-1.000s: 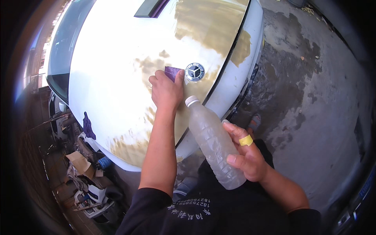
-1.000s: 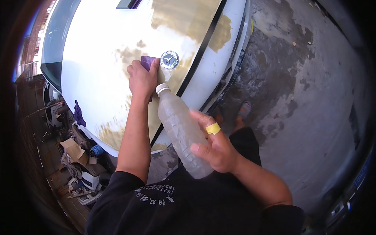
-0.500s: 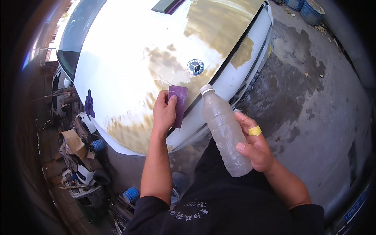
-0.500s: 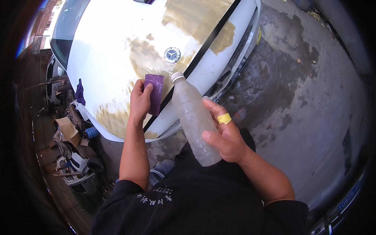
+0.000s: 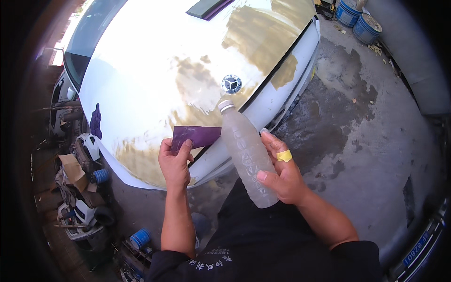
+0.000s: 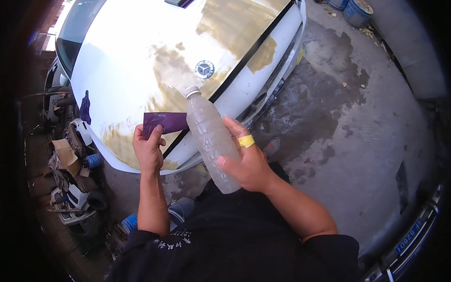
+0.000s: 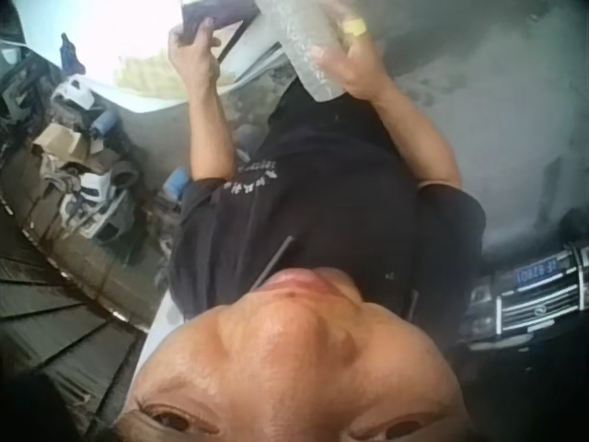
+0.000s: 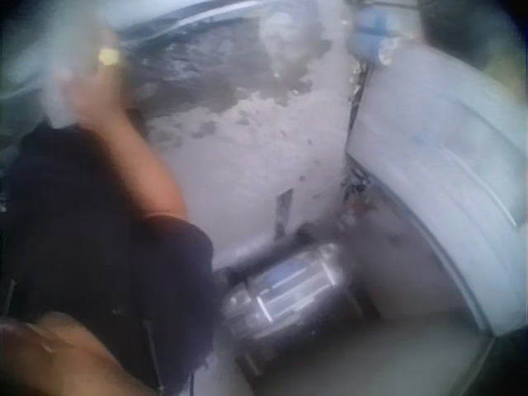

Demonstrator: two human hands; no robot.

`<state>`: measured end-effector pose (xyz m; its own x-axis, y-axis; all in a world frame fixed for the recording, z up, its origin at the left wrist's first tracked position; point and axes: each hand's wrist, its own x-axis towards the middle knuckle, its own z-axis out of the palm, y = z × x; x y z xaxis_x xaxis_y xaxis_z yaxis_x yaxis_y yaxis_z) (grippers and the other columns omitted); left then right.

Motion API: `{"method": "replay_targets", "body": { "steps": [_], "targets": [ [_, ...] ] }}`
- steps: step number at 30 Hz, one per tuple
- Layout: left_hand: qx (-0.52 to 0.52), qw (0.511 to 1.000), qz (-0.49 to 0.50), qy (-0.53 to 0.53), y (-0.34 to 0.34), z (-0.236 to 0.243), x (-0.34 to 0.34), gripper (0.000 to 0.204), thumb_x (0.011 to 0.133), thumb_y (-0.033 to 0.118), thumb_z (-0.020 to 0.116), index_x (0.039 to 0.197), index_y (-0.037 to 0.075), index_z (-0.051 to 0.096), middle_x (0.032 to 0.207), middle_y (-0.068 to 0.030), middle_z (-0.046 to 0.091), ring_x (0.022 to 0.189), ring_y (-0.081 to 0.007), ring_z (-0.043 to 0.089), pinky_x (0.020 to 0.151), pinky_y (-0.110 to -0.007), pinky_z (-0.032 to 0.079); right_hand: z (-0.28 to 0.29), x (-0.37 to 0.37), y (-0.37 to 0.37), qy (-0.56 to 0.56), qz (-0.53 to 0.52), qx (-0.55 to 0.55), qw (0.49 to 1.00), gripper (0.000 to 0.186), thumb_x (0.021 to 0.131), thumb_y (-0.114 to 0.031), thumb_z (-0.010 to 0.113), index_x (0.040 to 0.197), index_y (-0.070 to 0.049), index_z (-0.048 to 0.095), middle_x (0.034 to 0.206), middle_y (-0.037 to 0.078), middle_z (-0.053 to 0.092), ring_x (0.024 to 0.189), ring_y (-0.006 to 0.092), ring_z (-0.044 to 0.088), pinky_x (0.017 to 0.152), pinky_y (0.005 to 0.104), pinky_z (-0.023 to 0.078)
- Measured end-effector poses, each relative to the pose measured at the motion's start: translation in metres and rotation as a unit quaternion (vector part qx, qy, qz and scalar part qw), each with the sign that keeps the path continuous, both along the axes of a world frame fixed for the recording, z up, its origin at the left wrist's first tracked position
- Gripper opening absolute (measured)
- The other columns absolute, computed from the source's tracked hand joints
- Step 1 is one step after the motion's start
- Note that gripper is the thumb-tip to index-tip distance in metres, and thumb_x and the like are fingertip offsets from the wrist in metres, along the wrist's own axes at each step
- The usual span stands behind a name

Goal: The person sands the hood of a white car using a sanding block and water. They pour water from a plastic bottle onto the hood and rub the surface with the sanding block in circular and back-and-forth motions. The person switches between different sanding blocks during the process.

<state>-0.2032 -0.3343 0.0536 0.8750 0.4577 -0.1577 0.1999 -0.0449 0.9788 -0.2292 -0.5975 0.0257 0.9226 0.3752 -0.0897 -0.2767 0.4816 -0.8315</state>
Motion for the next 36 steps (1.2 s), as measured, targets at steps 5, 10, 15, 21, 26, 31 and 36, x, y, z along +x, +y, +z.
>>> {"method": "replay_targets", "body": {
  "steps": [5, 10, 15, 21, 26, 31, 36],
  "targets": [
    [0.438, 0.841, -0.209, -0.241, 0.004, -0.031, 0.012, 0.034, 0.071, -0.012, 0.071, 0.085, 0.004, 0.045, 0.116, -0.0200, 0.055, 0.124, -0.0438, 0.056, 0.082, -0.041, 0.056, -0.002, -0.016, -0.001, 0.026, -0.053, -0.005, 0.998, 0.083, 0.089, -0.015, 0.066, 0.154, 0.000, 0.018, 0.149, 0.016, 0.036, 0.138, 0.0252, 0.038, 0.114, 0.0411, 0.030],
    [0.519, 0.772, -0.308, -0.197, -0.023, -0.101, 0.036, 0.033, 0.070, 0.001, 0.070, 0.097, 0.001, 0.050, 0.151, -0.0288, 0.034, 0.142, -0.0507, 0.029, 0.115, -0.061, 0.024, -0.001, -0.038, -0.003, 0.051, -0.098, -0.026, 0.994, 0.081, 0.089, -0.018, 0.065, 0.153, 0.000, 0.019, 0.151, 0.017, 0.035, 0.139, 0.0254, 0.037, 0.115, 0.0413, 0.028],
    [0.662, 0.699, -0.246, -0.112, -0.049, -0.128, 0.047, 0.070, 0.082, 0.027, 0.068, 0.140, -0.003, 0.040, 0.155, -0.0264, 0.029, 0.146, -0.0448, 0.023, 0.119, -0.056, 0.018, -0.010, -0.036, -0.015, 0.071, -0.069, -0.008, 0.995, 0.082, 0.089, -0.019, 0.065, 0.154, 0.000, 0.018, 0.151, 0.017, 0.035, 0.139, 0.0251, 0.037, 0.116, 0.0412, 0.028],
    [0.667, 0.723, -0.164, -0.073, -0.066, -0.133, 0.069, 0.082, 0.083, 0.030, 0.064, 0.148, -0.007, 0.031, 0.156, -0.0264, 0.028, 0.147, -0.0422, 0.022, 0.120, -0.054, 0.015, -0.023, -0.010, -0.050, 0.073, 0.035, 0.027, 0.996, 0.083, 0.091, -0.019, 0.066, 0.155, -0.003, 0.016, 0.153, 0.016, 0.032, 0.140, 0.0240, 0.035, 0.116, 0.0410, 0.027],
    [0.750, 0.657, -0.083, -0.005, -0.108, -0.156, 0.078, 0.074, 0.086, 0.023, 0.058, 0.145, -0.013, 0.031, 0.155, -0.0327, 0.025, 0.147, -0.0470, 0.019, 0.120, -0.056, 0.013, -0.044, 0.024, -0.095, 0.067, 0.136, 0.056, 0.987, 0.083, 0.090, -0.016, 0.066, 0.155, -0.003, 0.015, 0.153, 0.015, 0.032, 0.141, 0.0238, 0.034, 0.116, 0.0413, 0.026],
    [0.718, 0.688, -0.100, 0.004, -0.112, -0.150, 0.072, 0.080, 0.087, 0.027, 0.058, 0.147, -0.014, 0.024, 0.156, -0.0341, 0.020, 0.148, -0.0479, 0.015, 0.121, -0.054, 0.011, -0.045, 0.047, -0.123, 0.052, 0.198, 0.031, 0.978, 0.083, 0.089, -0.012, 0.065, 0.155, -0.002, 0.017, 0.151, 0.015, 0.034, 0.138, 0.0232, 0.036, 0.114, 0.0412, 0.029],
    [0.717, 0.693, -0.069, 0.025, -0.109, -0.144, 0.081, 0.084, 0.087, 0.033, 0.059, 0.147, -0.014, 0.024, 0.156, -0.0342, 0.021, 0.148, -0.0484, 0.013, 0.121, -0.054, 0.011, -0.040, 0.050, -0.135, 0.058, 0.234, 0.028, 0.970, 0.082, 0.088, -0.011, 0.065, 0.154, -0.001, 0.017, 0.150, 0.016, 0.035, 0.137, 0.0237, 0.038, 0.114, 0.0415, 0.030]
  ]
}}
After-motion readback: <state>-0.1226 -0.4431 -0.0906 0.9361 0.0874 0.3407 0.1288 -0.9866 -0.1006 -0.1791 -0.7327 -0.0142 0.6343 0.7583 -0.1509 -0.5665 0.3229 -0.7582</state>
